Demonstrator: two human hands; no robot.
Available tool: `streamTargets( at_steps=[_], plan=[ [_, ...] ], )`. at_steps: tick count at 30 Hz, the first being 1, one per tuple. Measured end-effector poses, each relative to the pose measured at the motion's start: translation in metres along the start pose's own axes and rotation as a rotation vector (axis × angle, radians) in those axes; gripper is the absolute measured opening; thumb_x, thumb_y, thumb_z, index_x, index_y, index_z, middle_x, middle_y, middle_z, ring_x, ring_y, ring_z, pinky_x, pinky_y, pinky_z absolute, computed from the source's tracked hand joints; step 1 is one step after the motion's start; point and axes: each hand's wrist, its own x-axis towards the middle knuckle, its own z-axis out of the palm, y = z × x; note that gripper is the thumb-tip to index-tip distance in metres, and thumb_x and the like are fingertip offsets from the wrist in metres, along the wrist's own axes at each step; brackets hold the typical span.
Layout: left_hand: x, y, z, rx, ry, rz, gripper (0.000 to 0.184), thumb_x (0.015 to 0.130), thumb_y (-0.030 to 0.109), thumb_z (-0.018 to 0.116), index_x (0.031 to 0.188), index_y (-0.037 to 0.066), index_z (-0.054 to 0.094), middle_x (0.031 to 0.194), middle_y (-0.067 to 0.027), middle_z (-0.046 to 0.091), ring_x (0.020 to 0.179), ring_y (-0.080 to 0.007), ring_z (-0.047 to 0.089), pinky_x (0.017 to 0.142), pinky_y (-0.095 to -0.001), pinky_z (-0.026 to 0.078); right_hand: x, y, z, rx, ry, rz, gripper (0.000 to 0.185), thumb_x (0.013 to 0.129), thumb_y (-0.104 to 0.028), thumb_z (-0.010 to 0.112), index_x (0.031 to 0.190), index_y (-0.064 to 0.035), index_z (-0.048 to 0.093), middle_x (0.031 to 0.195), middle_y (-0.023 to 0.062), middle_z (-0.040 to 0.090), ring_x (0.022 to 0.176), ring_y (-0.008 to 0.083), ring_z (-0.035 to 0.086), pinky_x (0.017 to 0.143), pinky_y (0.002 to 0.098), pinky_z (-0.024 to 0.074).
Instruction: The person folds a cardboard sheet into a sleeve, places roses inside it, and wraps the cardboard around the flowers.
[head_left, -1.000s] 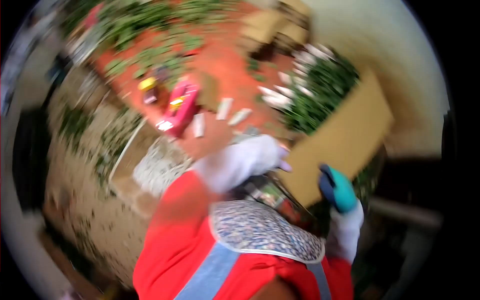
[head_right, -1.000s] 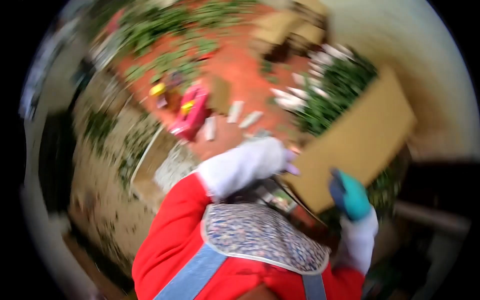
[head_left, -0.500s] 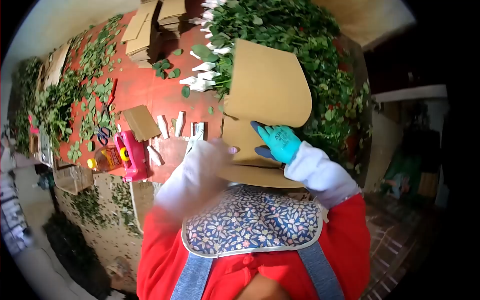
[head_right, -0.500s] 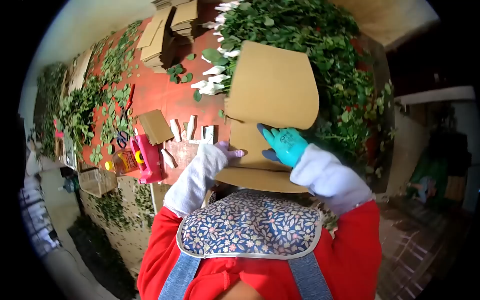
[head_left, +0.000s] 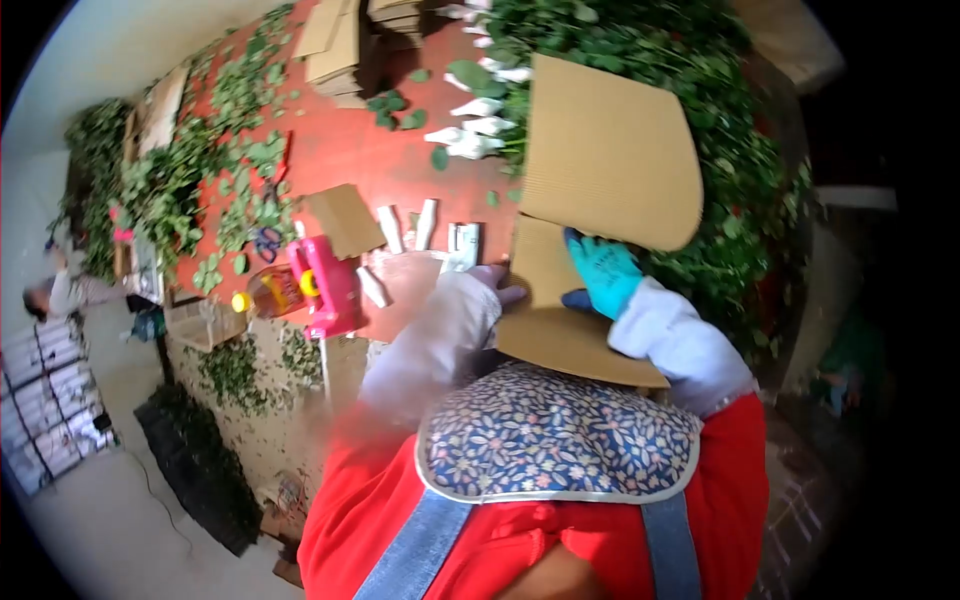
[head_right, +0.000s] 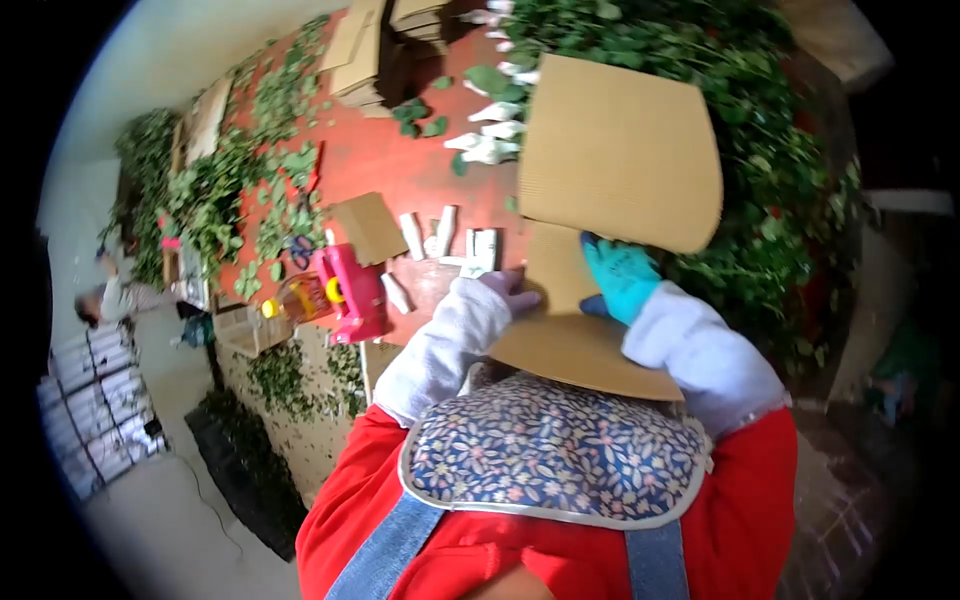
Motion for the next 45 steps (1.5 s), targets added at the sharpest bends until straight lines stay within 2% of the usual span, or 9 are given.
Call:
streamTargets(
  at_steps=[7, 18, 20, 30, 36, 40, 42, 44, 45],
  plan=[
    [-0.050, -0.079, -0.125, 0.132, 0.986, -0.662, 0.082, 0.064, 0.042, 0.084, 0.122, 0.001, 0.043, 0.121, -0.0206, 0.048, 0.113, -0.0341, 0.051, 0.094, -0.0400, 0.045, 0.002, -0.006, -0.004, 0.079, -0.081, 0.033, 0.106, 0.074, -0.061, 0.063, 0.144, 0.0048, 0.017, 0.136, 0.0247, 0.040, 0.119, 0.0396, 0.045, 0.097, 0.0467, 0.0373],
    [-0.063, -0.067, -0.161, -0.532, 0.602, -0.883, 0.085, 0.077, 0.038, 0.072, 0.141, 0.004, 0.028, 0.119, -0.0139, 0.060, 0.109, -0.0272, 0.059, 0.093, -0.0392, 0.046, 0.000, -0.005, -0.011, 0.079, -0.138, 0.047, 0.102, 0.077, -0.058, 0.061, 0.144, 0.0044, 0.016, 0.132, 0.0234, 0.043, 0.113, 0.0372, 0.049, 0.094, 0.0466, 0.0390],
    [-0.054, -0.065, -0.135, 0.300, 0.789, -0.795, 0.084, 0.080, 0.042, 0.070, 0.142, 0.006, 0.028, 0.119, -0.0125, 0.061, 0.110, -0.0255, 0.059, 0.092, -0.0396, 0.047, -0.002, -0.002, -0.005, 0.081, -0.040, 0.020, 0.103, 0.075, -0.059, 0.063, 0.144, 0.0042, 0.019, 0.132, 0.0264, 0.042, 0.111, 0.0393, 0.049, 0.094, 0.0471, 0.0374],
    [-0.050, -0.073, -0.131, -0.053, 0.660, -0.793, 0.070, 0.079, 0.033, 0.073, 0.137, 0.010, 0.041, 0.110, -0.0153, 0.065, 0.104, -0.0283, 0.062, 0.090, -0.0379, 0.047, 0.001, -0.001, -0.002, 0.121, -0.060, 0.028, 0.102, 0.075, -0.059, 0.063, 0.144, 0.0029, 0.020, 0.131, 0.0256, 0.043, 0.117, 0.0413, 0.045, 0.097, 0.0497, 0.0348],
    [-0.041, -0.145, -0.117, -0.652, 1.048, -0.072, 0.029, 0.088, 0.012, 0.061, 0.116, 0.006, 0.061, 0.103, -0.0096, 0.067, 0.095, -0.0242, 0.064, 0.084, -0.0331, 0.047, -0.001, 0.002, 0.004, 0.114, 0.048, 0.015, 0.100, 0.073, -0.054, 0.067, 0.144, 0.0012, 0.022, 0.134, 0.0255, 0.041, 0.118, 0.0418, 0.044, 0.098, 0.0522, 0.0345],
    [-0.078, -0.046, -0.090, -0.985, 0.537, 0.448, 0.025, 0.089, 0.007, 0.060, 0.113, 0.001, 0.060, 0.109, -0.0078, 0.063, 0.102, -0.0220, 0.061, 0.089, -0.0342, 0.049, -0.001, 0.001, 0.005, 0.056, 0.063, -0.010, 0.097, 0.075, -0.054, 0.065, 0.142, 0.0044, 0.025, 0.134, 0.0259, 0.042, 0.111, 0.0383, 0.051, 0.090, 0.0466, 0.0422],
    [-0.060, -0.024, -0.064, 0.341, 0.529, 0.734, 0.024, 0.089, 0.009, 0.058, 0.113, 0.006, 0.060, 0.109, -0.0056, 0.062, 0.100, -0.0194, 0.061, 0.084, -0.0299, 0.050, 0.006, 0.002, 0.000, 0.100, -0.139, 0.023, 0.087, 0.074, -0.056, 0.065, 0.135, 0.0007, 0.039, 0.126, 0.0212, 0.050, 0.111, 0.0366, 0.049, 0.091, 0.0500, 0.0395],
    [-0.040, 0.033, -0.014, -1.332, -0.147, 0.211, 0.019, 0.089, 0.021, 0.062, 0.105, 0.009, 0.062, 0.085, 0.0033, 0.061, 0.076, -0.0106, 0.058, 0.067, -0.0264, 0.047, 0.012, 0.003, 0.012, 0.036, -0.143, 0.007, 0.077, 0.075, -0.052, 0.065, 0.128, 0.0007, 0.045, 0.122, 0.0207, 0.052, 0.105, 0.0355, 0.053, 0.088, 0.0484, 0.0412],
    [-0.008, 0.027, 0.012, -1.127, -0.100, 0.182, 0.019, 0.090, 0.020, 0.062, 0.105, 0.009, 0.062, 0.080, 0.0045, 0.059, 0.071, -0.0071, 0.053, 0.061, -0.0248, 0.044, 0.019, 0.004, 0.020, -0.044, -0.257, -0.003, 0.071, 0.075, -0.046, 0.066, 0.126, -0.0009, 0.048, 0.119, 0.0200, 0.054, 0.104, 0.0344, 0.055, 0.087, 0.0461, 0.0427]
  ],
)
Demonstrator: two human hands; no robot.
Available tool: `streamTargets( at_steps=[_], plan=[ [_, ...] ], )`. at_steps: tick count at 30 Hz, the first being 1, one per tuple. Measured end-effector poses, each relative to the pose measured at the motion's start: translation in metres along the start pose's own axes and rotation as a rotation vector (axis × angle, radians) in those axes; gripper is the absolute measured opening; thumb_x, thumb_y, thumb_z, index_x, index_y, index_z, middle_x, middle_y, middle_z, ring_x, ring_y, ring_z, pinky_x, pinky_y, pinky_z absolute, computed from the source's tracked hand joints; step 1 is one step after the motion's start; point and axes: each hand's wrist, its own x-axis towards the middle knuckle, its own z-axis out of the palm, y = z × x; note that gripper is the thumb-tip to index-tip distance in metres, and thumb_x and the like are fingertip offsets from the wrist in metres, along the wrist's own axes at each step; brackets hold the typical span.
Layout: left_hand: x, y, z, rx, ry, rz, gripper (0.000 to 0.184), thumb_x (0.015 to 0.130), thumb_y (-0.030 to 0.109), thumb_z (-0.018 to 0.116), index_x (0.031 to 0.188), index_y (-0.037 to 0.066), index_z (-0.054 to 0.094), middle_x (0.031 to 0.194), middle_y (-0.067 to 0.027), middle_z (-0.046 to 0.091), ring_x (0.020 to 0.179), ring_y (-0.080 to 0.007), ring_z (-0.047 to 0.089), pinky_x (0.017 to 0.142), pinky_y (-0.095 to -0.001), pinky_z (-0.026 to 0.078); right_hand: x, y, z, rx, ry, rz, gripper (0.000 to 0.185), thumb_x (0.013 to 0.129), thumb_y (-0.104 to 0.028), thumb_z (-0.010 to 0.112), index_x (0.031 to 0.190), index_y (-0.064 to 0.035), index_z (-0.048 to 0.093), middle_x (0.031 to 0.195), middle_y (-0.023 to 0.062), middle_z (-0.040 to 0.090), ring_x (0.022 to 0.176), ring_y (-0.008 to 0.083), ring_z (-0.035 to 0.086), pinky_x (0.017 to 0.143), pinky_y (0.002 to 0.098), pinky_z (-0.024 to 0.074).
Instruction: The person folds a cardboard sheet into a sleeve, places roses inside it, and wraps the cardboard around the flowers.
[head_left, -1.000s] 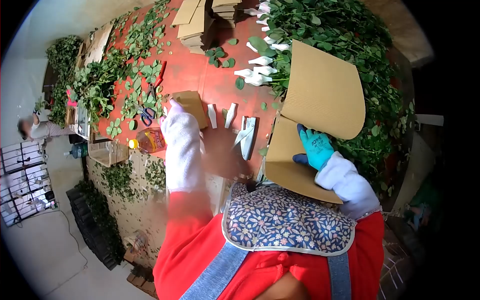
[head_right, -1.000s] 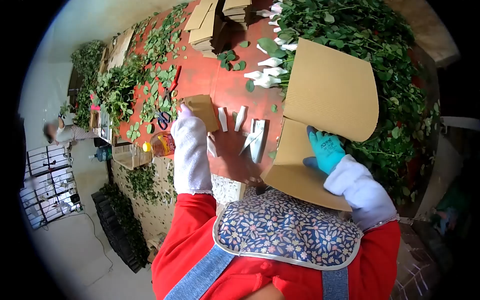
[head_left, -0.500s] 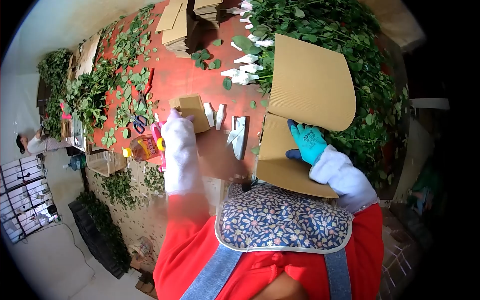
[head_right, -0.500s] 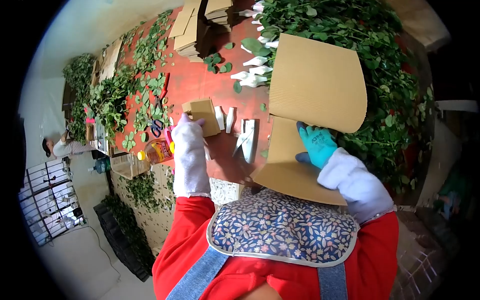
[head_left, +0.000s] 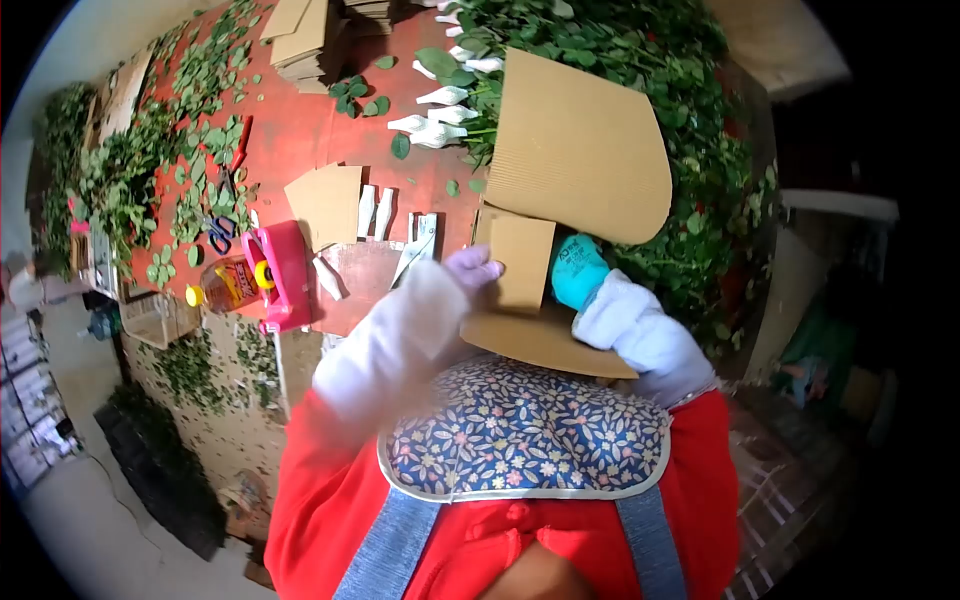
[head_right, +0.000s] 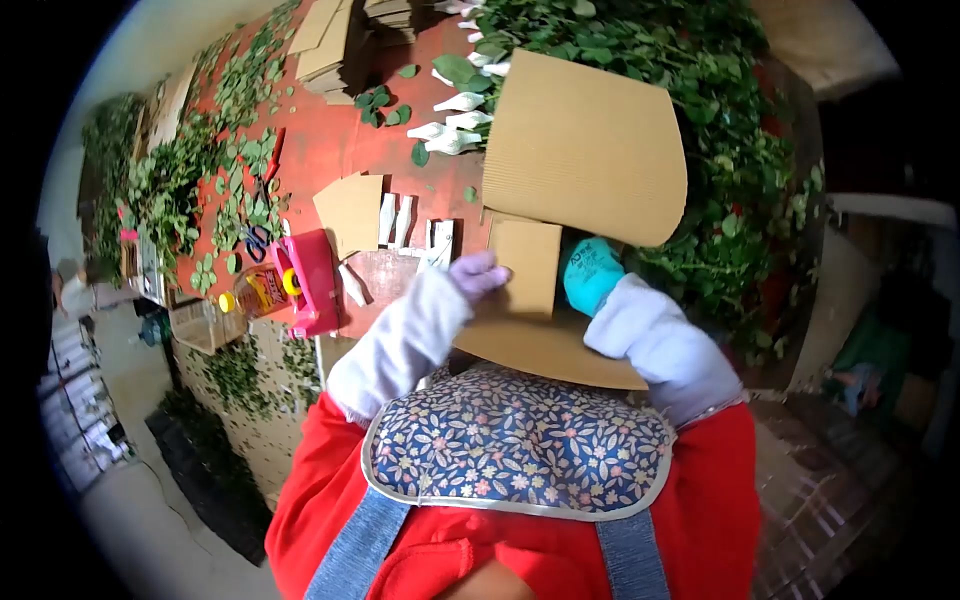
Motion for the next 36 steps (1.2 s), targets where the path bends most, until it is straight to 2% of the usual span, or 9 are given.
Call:
streamTargets(
  at_steps=[1, 3, 5, 7, 9, 13, 17, 20, 36],
  plan=[
    [0.026, -0.036, -0.003, -0.077, -0.037, 0.105, 0.018, 0.090, 0.020, 0.061, 0.104, 0.008, 0.063, 0.081, 0.0028, 0.061, 0.072, -0.0085, 0.055, 0.062, -0.0251, 0.045, 0.003, 0.003, 0.000, -0.084, -0.113, -0.001, 0.064, 0.075, -0.040, 0.067, 0.124, -0.0024, 0.050, 0.116, 0.0193, 0.056, 0.102, 0.0333, 0.057, 0.087, 0.0438, 0.0442],
    [0.039, -0.040, -0.003, -0.192, 0.079, -0.116, 0.027, 0.091, 0.015, 0.059, 0.115, 0.004, 0.061, 0.098, -0.0072, 0.068, 0.090, -0.0188, 0.064, 0.079, -0.0337, 0.051, -0.022, 0.015, 0.003, 0.242, 0.504, -0.131, 0.058, 0.075, -0.018, 0.069, 0.128, -0.0038, 0.048, 0.113, 0.0181, 0.059, 0.094, 0.0353, 0.060, 0.083, 0.0474, 0.0465],
    [0.071, -0.085, -0.026, -0.158, 0.054, -0.095, 0.028, 0.090, 0.014, 0.058, 0.116, 0.004, 0.062, 0.099, -0.0075, 0.068, 0.091, -0.0178, 0.064, 0.080, -0.0322, 0.051, -0.036, 0.021, 0.003, 0.519, 0.648, -0.132, 0.053, 0.075, -0.026, 0.072, 0.120, -0.0037, 0.054, 0.084, 0.0132, 0.061, 0.081, 0.0284, 0.061, 0.076, 0.0398, 0.0481],
    [0.065, -0.064, -0.015, 0.120, 0.170, -0.115, 0.030, 0.090, 0.016, 0.059, 0.118, 0.005, 0.061, 0.101, -0.0070, 0.068, 0.090, -0.0159, 0.064, 0.081, -0.0315, 0.050, -0.039, 0.019, 0.008, 1.386, 0.341, -0.011, 0.060, 0.076, -0.021, 0.077, 0.126, -0.0024, 0.050, 0.080, 0.0090, 0.060, 0.073, 0.0145, 0.058, 0.069, 0.0261, 0.0479],
    [0.058, -0.051, -0.012, 0.166, 0.132, -0.196, 0.033, 0.090, 0.019, 0.060, 0.119, 0.005, 0.060, 0.102, -0.0074, 0.068, 0.090, -0.0158, 0.063, 0.081, -0.0329, 0.050, -0.038, 0.004, -0.004, 2.121, 0.100, 0.282, 0.063, 0.075, -0.018, 0.078, 0.127, -0.0009, 0.046, 0.080, 0.0092, 0.061, 0.075, 0.0147, 0.059, 0.069, 0.0289, 0.0484],
    [0.068, -0.068, -0.019, 0.292, 0.192, -0.106, 0.027, 0.090, 0.017, 0.061, 0.114, 0.007, 0.063, 0.090, -0.0024, 0.068, 0.076, -0.0142, 0.061, 0.069, -0.0314, 0.050, -0.042, -0.023, 0.004, 0.538, 0.690, 0.193, 0.066, 0.074, -0.036, 0.077, 0.123, -0.0013, 0.048, 0.080, 0.0096, 0.064, 0.070, 0.0272, 0.063, 0.065, 0.0398, 0.0492],
    [0.059, -0.059, -0.013, 0.347, 0.211, -0.095, 0.028, 0.089, 0.019, 0.061, 0.114, 0.008, 0.063, 0.089, -0.0015, 0.068, 0.076, -0.0143, 0.060, 0.070, -0.0318, 0.049, -0.054, -0.025, -0.030, 0.197, 0.685, -0.146, 0.063, 0.075, -0.039, 0.072, 0.123, -0.0051, 0.051, 0.108, 0.0142, 0.061, 0.098, 0.0324, 0.058, 0.081, 0.0449, 0.0455],
    [0.056, -0.053, -0.011, 0.362, 0.204, -0.117, 0.026, 0.089, 0.022, 0.061, 0.111, 0.008, 0.064, 0.085, -0.0014, 0.067, 0.075, -0.0146, 0.059, 0.071, -0.0325, 0.048, -0.041, -0.027, -0.025, 0.152, 0.577, -0.238, 0.067, 0.073, -0.040, 0.072, 0.127, -0.0059, 0.051, 0.134, 0.0182, 0.044, 0.121, 0.0381, 0.041, 0.098, 0.0497, 0.0345],
    [0.037, -0.018, -0.014, 1.046, 0.310, 0.191, 0.030, 0.083, 0.022, 0.063, 0.110, 0.011, 0.057, 0.090, -0.0093, 0.063, 0.081, -0.0261, 0.063, 0.074, -0.0394, 0.050, -0.014, -0.021, -0.008, 0.131, 0.549, -0.199, 0.074, 0.074, -0.044, 0.070, 0.131, -0.0035, 0.046, 0.133, 0.0154, 0.045, 0.123, 0.0338, 0.039, 0.104, 0.0479, 0.0277]
  ],
)
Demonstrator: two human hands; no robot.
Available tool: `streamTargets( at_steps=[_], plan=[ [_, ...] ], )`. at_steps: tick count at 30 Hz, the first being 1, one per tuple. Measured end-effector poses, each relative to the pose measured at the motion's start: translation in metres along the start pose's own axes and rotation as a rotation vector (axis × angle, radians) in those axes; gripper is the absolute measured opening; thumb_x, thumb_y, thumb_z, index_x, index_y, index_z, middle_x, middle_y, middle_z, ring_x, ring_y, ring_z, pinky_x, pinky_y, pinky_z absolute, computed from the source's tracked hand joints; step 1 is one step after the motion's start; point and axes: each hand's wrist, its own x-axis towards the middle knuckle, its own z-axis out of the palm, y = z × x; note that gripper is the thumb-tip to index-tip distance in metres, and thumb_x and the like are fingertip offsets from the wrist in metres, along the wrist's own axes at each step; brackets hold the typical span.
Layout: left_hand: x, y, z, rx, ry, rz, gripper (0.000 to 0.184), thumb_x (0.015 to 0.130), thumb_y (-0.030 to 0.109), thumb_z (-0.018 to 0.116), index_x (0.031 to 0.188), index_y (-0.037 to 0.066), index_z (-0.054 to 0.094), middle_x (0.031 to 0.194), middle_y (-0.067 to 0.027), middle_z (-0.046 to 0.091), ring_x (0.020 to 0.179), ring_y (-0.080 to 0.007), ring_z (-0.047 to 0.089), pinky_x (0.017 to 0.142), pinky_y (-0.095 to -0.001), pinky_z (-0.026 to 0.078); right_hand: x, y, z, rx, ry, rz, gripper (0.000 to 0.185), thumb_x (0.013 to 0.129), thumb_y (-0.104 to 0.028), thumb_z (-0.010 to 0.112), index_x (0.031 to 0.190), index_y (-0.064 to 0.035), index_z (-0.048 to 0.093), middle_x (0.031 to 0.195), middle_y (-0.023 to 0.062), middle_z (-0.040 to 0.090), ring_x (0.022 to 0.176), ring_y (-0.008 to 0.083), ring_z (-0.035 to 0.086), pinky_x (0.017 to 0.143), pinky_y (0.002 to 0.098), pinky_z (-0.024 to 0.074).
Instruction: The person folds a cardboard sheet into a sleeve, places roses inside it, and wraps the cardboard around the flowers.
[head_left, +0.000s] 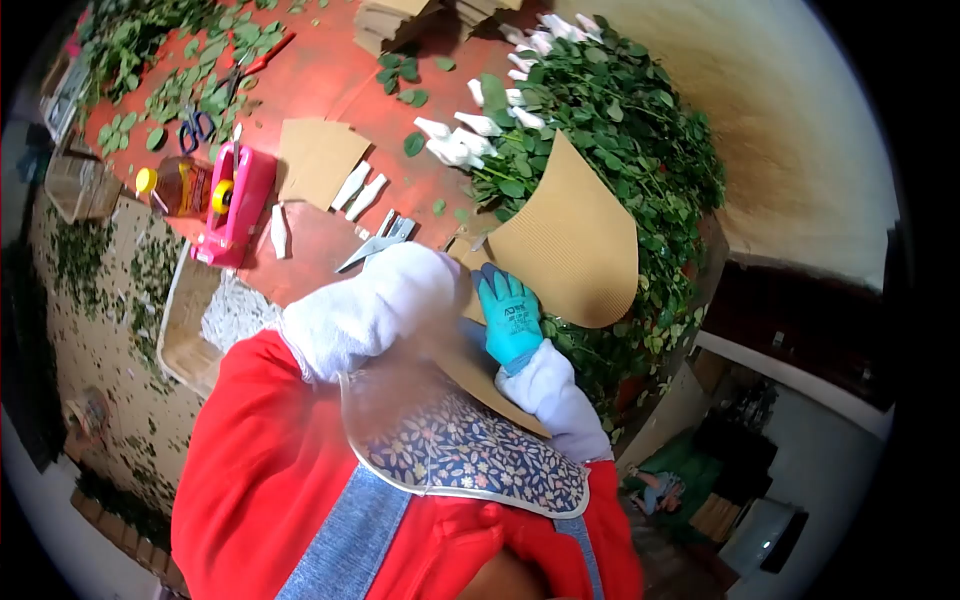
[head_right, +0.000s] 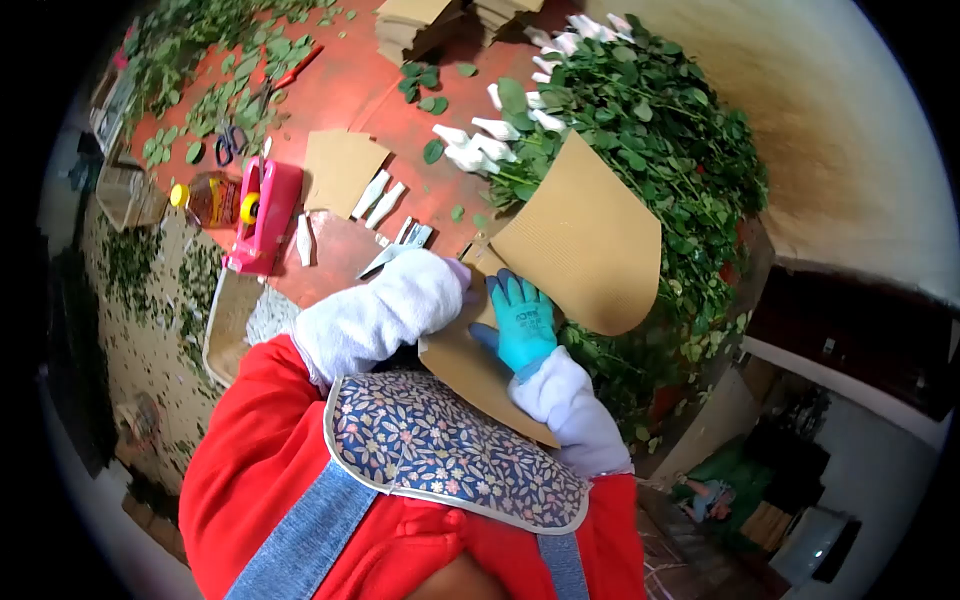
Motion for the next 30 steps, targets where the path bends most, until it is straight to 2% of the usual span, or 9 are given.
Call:
streamTargets(
  at_steps=[5, 10, 13, 16, 20, 22, 25, 28, 30],
  plan=[
    [0.013, 0.009, 0.003, 0.241, 0.030, 0.197, 0.032, 0.082, 0.022, 0.064, 0.111, 0.012, 0.056, 0.094, -0.0108, 0.062, 0.082, -0.0280, 0.064, 0.075, -0.0406, 0.050, -0.002, 0.004, 0.002, -0.151, -0.069, 0.043, 0.076, 0.074, -0.053, 0.065, 0.128, -0.0027, 0.048, 0.135, 0.0162, 0.042, 0.125, 0.0343, 0.036, 0.104, 0.0482, 0.0267],
    [-0.001, 0.064, -0.043, 0.327, -0.301, 0.149, 0.082, 0.072, 0.029, 0.072, 0.141, 0.011, 0.032, 0.145, -0.0146, 0.034, 0.106, -0.0357, 0.058, 0.085, -0.0435, 0.050, -0.013, 0.013, -0.003, -0.004, 0.000, 0.007, 0.055, 0.077, -0.046, 0.063, 0.113, -0.0049, 0.057, 0.123, 0.0167, 0.050, 0.119, 0.0339, 0.043, 0.097, 0.0487, 0.0350],
    [0.014, 0.047, -0.022, 0.298, -0.377, 0.156, 0.082, 0.071, 0.028, 0.073, 0.140, 0.008, 0.032, 0.140, -0.0195, 0.037, 0.110, -0.0404, 0.053, 0.091, -0.0433, 0.047, -0.028, 0.013, -0.056, 0.067, 0.030, -0.161, 0.030, 0.082, -0.034, 0.061, 0.101, -0.0112, 0.064, 0.098, 0.0051, 0.063, 0.092, 0.0249, 0.058, 0.079, 0.0405, 0.0443],
    [0.011, 0.048, -0.026, 0.215, -0.358, 0.232, 0.082, 0.071, 0.028, 0.073, 0.139, 0.006, 0.032, 0.137, -0.0221, 0.036, 0.115, -0.0409, 0.049, 0.096, -0.0417, 0.044, -0.039, 0.003, -0.129, -0.083, 0.500, -0.160, 0.036, 0.080, -0.037, 0.063, 0.104, -0.0105, 0.063, 0.103, 0.0053, 0.061, 0.099, 0.0243, 0.057, 0.085, 0.0415, 0.0437],
    [0.011, 0.050, -0.030, 0.215, -0.398, 0.175, 0.085, 0.071, 0.030, 0.074, 0.139, 0.005, 0.031, 0.138, -0.0229, 0.034, 0.121, -0.0395, 0.044, 0.100, -0.0391, 0.041, -0.034, 0.044, -0.119, 0.222, 0.365, -0.123, 0.057, 0.081, -0.042, 0.065, 0.119, -0.0003, 0.055, 0.124, 0.0151, 0.056, 0.117, 0.0314, 0.051, 0.100, 0.0430, 0.0394],
    [-0.008, 0.073, -0.051, 0.266, -0.203, 0.514, 0.042, 0.081, 0.025, 0.058, 0.116, 0.006, 0.045, 0.112, -0.0189, 0.051, 0.099, -0.0386, 0.055, 0.086, -0.0443, 0.045, -0.019, 0.080, -0.084, 0.953, 0.064, -0.090, 0.056, 0.086, -0.041, 0.061, 0.122, 0.0009, 0.053, 0.122, 0.0184, 0.056, 0.115, 0.0294, 0.054, 0.099, 0.0375, 0.0414],
    [-0.010, 0.062, -0.024, 0.300, 0.016, 0.470, 0.021, 0.084, 0.020, 0.053, 0.100, 0.006, 0.054, 0.089, -0.0136, 0.060, 0.078, -0.0344, 0.061, 0.069, -0.0460, 0.048, 0.008, 0.109, -0.078, 0.824, -0.120, 0.014, 0.051, 0.087, -0.040, 0.060, 0.120, -0.0017, 0.054, 0.119, 0.0177, 0.058, 0.111, 0.0298, 0.056, 0.096, 0.0377, 0.0430],
    [-0.001, 0.064, -0.036, 0.485, -0.283, 0.212, 0.082, 0.073, 0.035, 0.071, 0.141, 0.009, 0.032, 0.140, -0.0192, 0.033, 0.109, -0.0396, 0.053, 0.088, -0.0411, 0.048, 0.014, 0.118, -0.057, 0.613, -0.169, 0.052, 0.047, 0.088, -0.039, 0.058, 0.119, -0.0043, 0.056, 0.116, 0.0169, 0.060, 0.107, 0.0302, 0.057, 0.094, 0.0378, 0.0446],
    [-0.005, 0.073, -0.038, 0.439, -0.305, 0.177, 0.081, 0.074, 0.035, 0.070, 0.141, 0.009, 0.032, 0.141, -0.0186, 0.033, 0.106, -0.0395, 0.054, 0.085, -0.0421, 0.049, 0.010, 0.118, -0.048, 0.588, -0.188, 0.059, 0.044, 0.089, -0.039, 0.057, 0.118, -0.0060, 0.057, 0.114, 0.0164, 0.061, 0.105, 0.0305, 0.058, 0.092, 0.0379, 0.0457]
  ],
)
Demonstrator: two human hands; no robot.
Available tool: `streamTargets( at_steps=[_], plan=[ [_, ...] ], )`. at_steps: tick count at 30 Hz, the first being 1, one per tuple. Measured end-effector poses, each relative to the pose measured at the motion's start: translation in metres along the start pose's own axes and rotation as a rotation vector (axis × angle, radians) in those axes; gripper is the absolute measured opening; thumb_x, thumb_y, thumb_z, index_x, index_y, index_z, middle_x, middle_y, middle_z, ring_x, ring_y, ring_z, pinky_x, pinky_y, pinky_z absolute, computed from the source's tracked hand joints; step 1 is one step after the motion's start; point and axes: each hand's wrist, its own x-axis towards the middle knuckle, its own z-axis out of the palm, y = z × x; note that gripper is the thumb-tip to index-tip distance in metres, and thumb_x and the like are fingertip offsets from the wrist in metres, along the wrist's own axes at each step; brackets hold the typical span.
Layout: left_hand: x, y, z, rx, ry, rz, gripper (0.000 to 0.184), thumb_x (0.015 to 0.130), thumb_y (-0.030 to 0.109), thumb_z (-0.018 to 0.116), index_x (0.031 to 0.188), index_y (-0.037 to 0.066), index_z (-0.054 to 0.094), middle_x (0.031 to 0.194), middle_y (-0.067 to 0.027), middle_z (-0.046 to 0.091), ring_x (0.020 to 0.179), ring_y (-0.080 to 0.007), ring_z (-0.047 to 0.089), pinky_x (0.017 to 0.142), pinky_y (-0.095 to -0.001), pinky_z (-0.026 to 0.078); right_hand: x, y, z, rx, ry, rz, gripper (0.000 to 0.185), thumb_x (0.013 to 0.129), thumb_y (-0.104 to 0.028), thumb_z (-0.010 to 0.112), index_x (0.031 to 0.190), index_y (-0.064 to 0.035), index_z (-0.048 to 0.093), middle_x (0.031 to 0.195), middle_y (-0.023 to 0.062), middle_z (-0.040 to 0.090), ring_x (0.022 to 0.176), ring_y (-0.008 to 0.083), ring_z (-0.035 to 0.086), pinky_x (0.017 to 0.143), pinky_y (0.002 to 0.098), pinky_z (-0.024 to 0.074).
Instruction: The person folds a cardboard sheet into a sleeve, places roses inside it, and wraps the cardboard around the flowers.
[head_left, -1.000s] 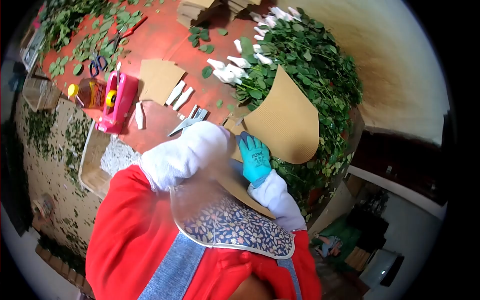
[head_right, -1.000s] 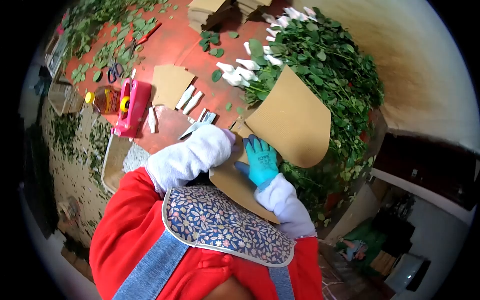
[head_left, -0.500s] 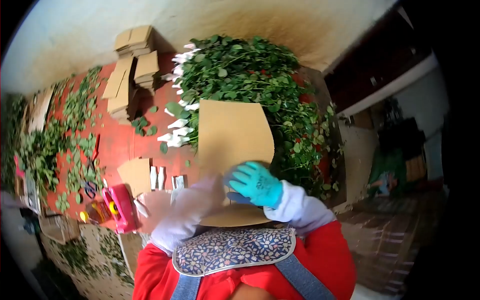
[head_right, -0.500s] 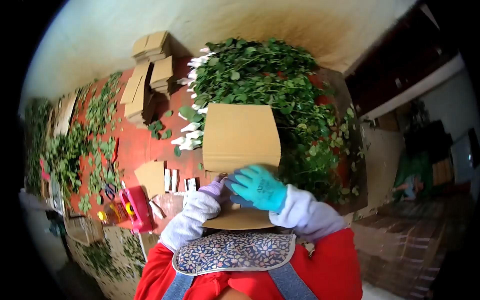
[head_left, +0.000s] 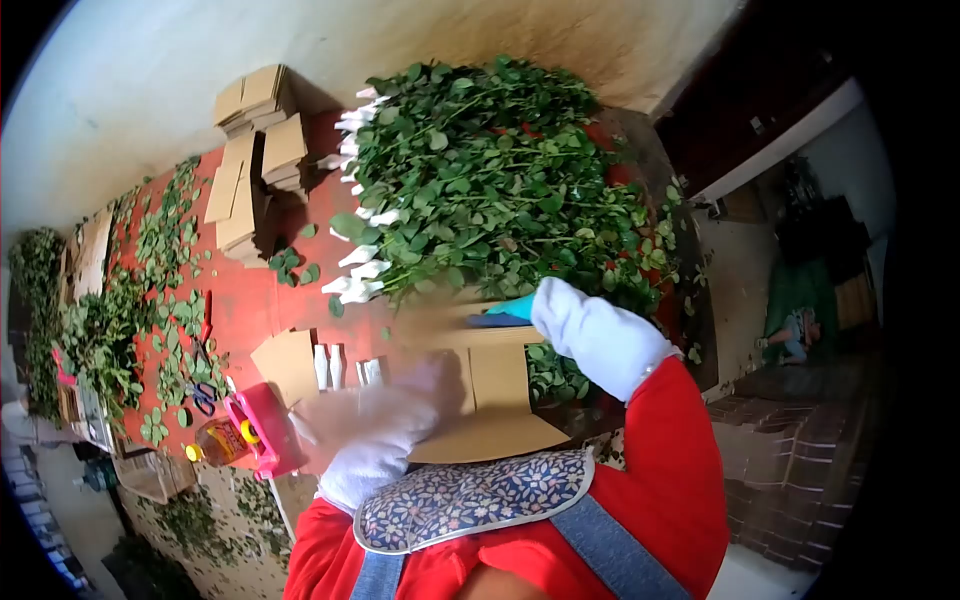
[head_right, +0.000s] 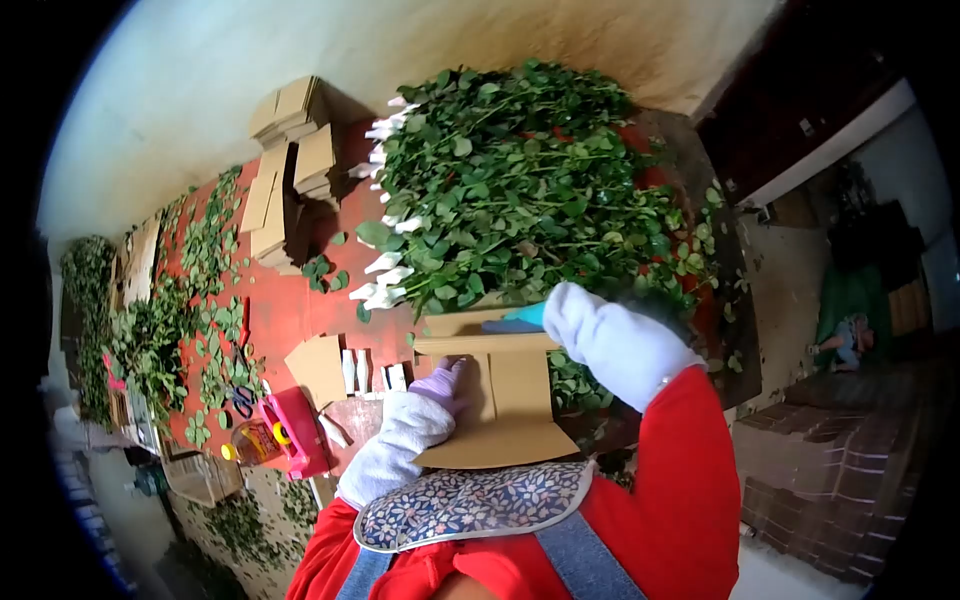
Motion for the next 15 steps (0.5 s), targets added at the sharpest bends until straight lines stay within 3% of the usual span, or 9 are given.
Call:
streamTargets(
  at_steps=[4, 6, 10, 13, 15],
  plan=[
    [-0.011, 0.011, -0.005, -0.132, -0.042, -0.040, 0.079, 0.076, 0.035, 0.069, 0.141, 0.010, 0.032, 0.141, -0.0172, 0.033, 0.100, -0.0394, 0.058, 0.079, -0.0440, 0.051, 0.007, 0.017, 0.011, -0.023, -0.017, 0.010, 0.039, 0.090, -0.038, 0.055, 0.116, -0.0095, 0.059, 0.110, 0.0154, 0.063, 0.100, 0.0310, 0.061, 0.088, 0.0380, 0.0479],
    [-0.010, 0.010, 0.001, -0.142, -0.016, -0.036, 0.069, 0.078, 0.032, 0.065, 0.135, 0.010, 0.035, 0.134, -0.0169, 0.036, 0.096, -0.0380, 0.058, 0.076, -0.0434, 0.050, 0.007, 0.019, 0.012, -0.088, -0.015, -0.017, 0.036, 0.091, -0.037, 0.054, 0.115, -0.0112, 0.060, 0.108, 0.0149, 0.064, 0.097, 0.0313, 0.062, 0.087, 0.0381, 0.0490],
    [-0.006, 0.009, 0.004, -0.114, 0.127, 0.033, 0.048, 0.082, 0.027, 0.059, 0.123, 0.008, 0.042, 0.119, -0.0163, 0.043, 0.089, -0.0351, 0.057, 0.071, -0.0422, 0.049, 0.017, -0.046, -0.037, -0.433, -0.080, -0.069, 0.028, 0.090, -0.035, 0.053, 0.106, -0.0145, 0.063, 0.096, 0.0137, 0.066, 0.085, 0.0348, 0.062, 0.077, 0.0424, 0.0505],
    [-0.017, 0.015, 0.002, -0.087, 0.275, 0.114, 0.034, 0.085, 0.023, 0.054, 0.114, 0.007, 0.047, 0.108, -0.0159, 0.049, 0.084, -0.0329, 0.057, 0.067, -0.0412, 0.048, 0.020, -0.062, -0.045, -0.347, -0.022, -0.219, 0.025, 0.089, -0.031, 0.054, 0.102, -0.0124, 0.064, 0.088, 0.0144, 0.066, 0.079, 0.0366, 0.062, 0.072, 0.0440, 0.0494],
    [-0.017, 0.017, 0.000, -0.066, 0.379, 0.158, 0.025, 0.087, 0.021, 0.051, 0.108, 0.006, 0.051, 0.101, -0.0157, 0.052, 0.081, -0.0314, 0.057, 0.064, -0.0406, 0.048, 0.037, -0.048, -0.056, -0.221, -0.074, -0.153, 0.021, 0.089, -0.028, 0.055, 0.097, -0.0106, 0.063, 0.087, 0.0145, 0.065, 0.078, 0.0358, 0.062, 0.068, 0.0429, 0.0485]
  ],
)
